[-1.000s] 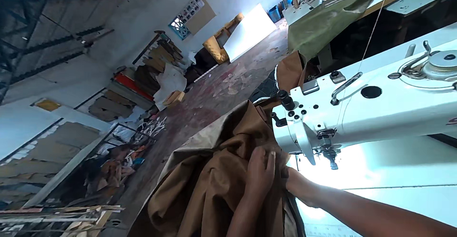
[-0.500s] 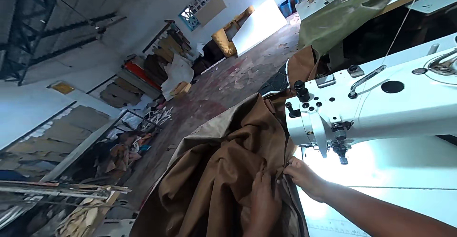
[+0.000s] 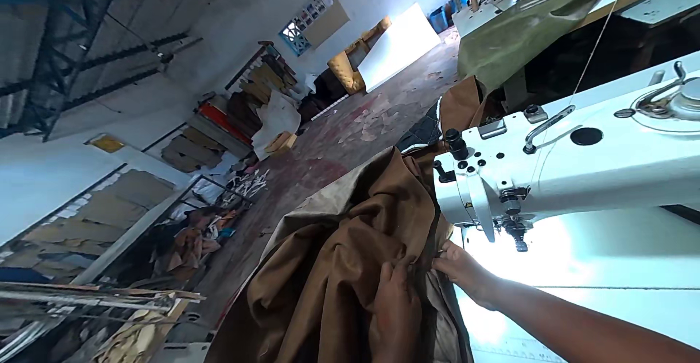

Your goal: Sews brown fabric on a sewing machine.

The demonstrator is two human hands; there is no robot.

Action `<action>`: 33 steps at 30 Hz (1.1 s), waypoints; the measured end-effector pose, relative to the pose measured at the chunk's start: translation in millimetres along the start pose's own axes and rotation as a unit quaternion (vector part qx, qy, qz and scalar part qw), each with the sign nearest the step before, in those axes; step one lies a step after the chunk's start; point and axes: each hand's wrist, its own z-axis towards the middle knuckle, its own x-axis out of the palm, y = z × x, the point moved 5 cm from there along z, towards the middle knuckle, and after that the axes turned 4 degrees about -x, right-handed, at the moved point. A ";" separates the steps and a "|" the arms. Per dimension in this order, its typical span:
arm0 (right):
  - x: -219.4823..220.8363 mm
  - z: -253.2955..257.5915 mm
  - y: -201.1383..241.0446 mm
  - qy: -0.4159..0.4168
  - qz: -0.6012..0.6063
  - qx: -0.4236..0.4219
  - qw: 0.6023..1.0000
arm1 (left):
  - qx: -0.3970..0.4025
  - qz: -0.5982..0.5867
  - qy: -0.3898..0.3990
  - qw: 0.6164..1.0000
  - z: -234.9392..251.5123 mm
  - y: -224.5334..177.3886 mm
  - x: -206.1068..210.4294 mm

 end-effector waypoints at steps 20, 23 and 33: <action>0.4 -3.3 6.2 0.001 0.021 -0.005 1.000 | -0.006 0.201 0.103 0.974 -2.2 -18.5 -0.3; -0.3 -3.7 6.0 0.010 0.036 -0.016 0.999 | -0.068 0.157 0.156 0.973 2.2 -15.1 -2.8; 0.4 -3.1 6.6 0.033 0.013 -0.029 0.999 | -0.024 0.189 0.076 0.979 -3.9 -15.9 -3.4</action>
